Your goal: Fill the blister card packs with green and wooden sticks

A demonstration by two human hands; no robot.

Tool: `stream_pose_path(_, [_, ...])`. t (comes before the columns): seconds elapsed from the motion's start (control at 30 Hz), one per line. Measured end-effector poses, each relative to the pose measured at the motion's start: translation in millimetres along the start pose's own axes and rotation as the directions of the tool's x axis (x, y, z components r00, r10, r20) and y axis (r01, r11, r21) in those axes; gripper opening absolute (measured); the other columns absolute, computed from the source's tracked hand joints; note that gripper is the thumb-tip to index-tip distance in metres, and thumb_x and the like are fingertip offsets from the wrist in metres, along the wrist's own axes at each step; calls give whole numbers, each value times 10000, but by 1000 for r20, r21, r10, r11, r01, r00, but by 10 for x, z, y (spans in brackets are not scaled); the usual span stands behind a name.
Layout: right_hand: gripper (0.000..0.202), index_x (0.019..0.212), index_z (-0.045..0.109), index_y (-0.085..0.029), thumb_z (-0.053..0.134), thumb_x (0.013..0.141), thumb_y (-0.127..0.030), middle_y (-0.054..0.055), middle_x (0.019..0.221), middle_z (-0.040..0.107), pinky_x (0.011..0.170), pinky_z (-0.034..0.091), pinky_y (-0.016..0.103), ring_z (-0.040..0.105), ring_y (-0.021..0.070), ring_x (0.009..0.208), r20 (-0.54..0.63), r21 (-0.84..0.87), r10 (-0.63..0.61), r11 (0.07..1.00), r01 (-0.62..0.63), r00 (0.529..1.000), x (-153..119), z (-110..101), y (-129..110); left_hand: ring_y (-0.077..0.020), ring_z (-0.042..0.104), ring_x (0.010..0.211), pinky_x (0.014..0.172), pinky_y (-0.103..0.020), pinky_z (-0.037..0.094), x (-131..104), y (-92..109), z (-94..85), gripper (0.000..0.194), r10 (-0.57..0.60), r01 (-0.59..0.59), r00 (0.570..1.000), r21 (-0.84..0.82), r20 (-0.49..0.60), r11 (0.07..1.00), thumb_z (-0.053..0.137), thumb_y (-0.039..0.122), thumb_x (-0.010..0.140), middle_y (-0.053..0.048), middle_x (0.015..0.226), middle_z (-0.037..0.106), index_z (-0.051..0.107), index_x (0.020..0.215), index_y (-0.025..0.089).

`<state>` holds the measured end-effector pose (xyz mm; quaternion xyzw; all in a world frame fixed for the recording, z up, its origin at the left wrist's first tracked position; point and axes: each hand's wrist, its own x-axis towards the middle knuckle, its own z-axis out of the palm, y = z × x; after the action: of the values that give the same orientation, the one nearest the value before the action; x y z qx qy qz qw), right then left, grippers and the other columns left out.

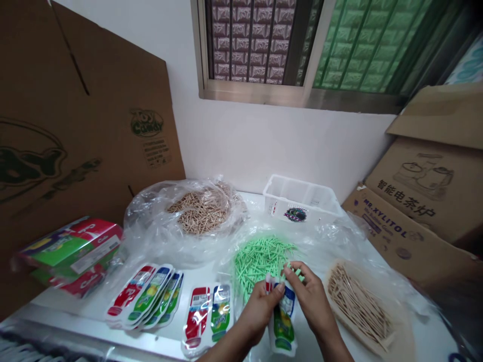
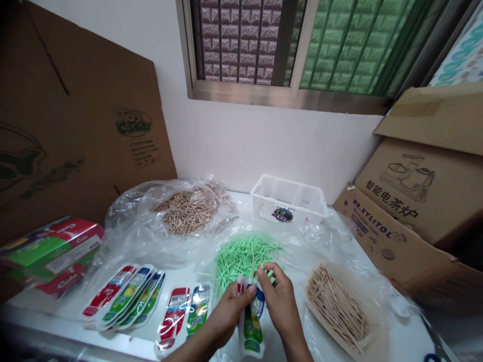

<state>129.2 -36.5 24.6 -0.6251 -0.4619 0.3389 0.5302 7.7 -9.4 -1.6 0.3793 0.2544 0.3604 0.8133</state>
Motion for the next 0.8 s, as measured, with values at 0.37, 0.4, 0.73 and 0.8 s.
stream_pose_path(0.37, [270,1023,646,-245,451,876,-361,66,1123,613,982,366,353,515,213,1098,159,-212,-321,912,350,934,-43,-44,2,-119,438,652,636,-233,358,40,105,-79,368,135,-164,986,397,101,903,635,465,738,-8,677,523,605,761,99])
stream_pose_path(0.4, [289,1029,636,-237,434,882,-384,69,1101,621,948,398,351,538,212,1063,140,-199,-284,930,308,949,-18,-100,29,-114,432,642,625,-228,354,49,133,-118,357,138,-168,985,432,100,886,633,457,741,0,669,516,604,770,102])
stream_pose_path(0.73, [124,880,565,-180,460,819,-203,52,757,651,665,404,259,617,194,763,118,-816,178,579,-6,977,238,-136,807,-133,532,711,687,-240,401,79,251,-586,322,188,-134,978,413,-93,901,687,358,716,-20,795,616,618,936,133])
stream_pose_path(0.8, [180,959,554,-152,487,794,-178,99,837,641,649,389,273,616,218,787,79,-852,191,523,-34,978,231,-10,950,-128,527,701,678,-237,399,58,239,-598,299,180,-126,979,408,-97,904,682,350,721,-17,782,612,623,915,130])
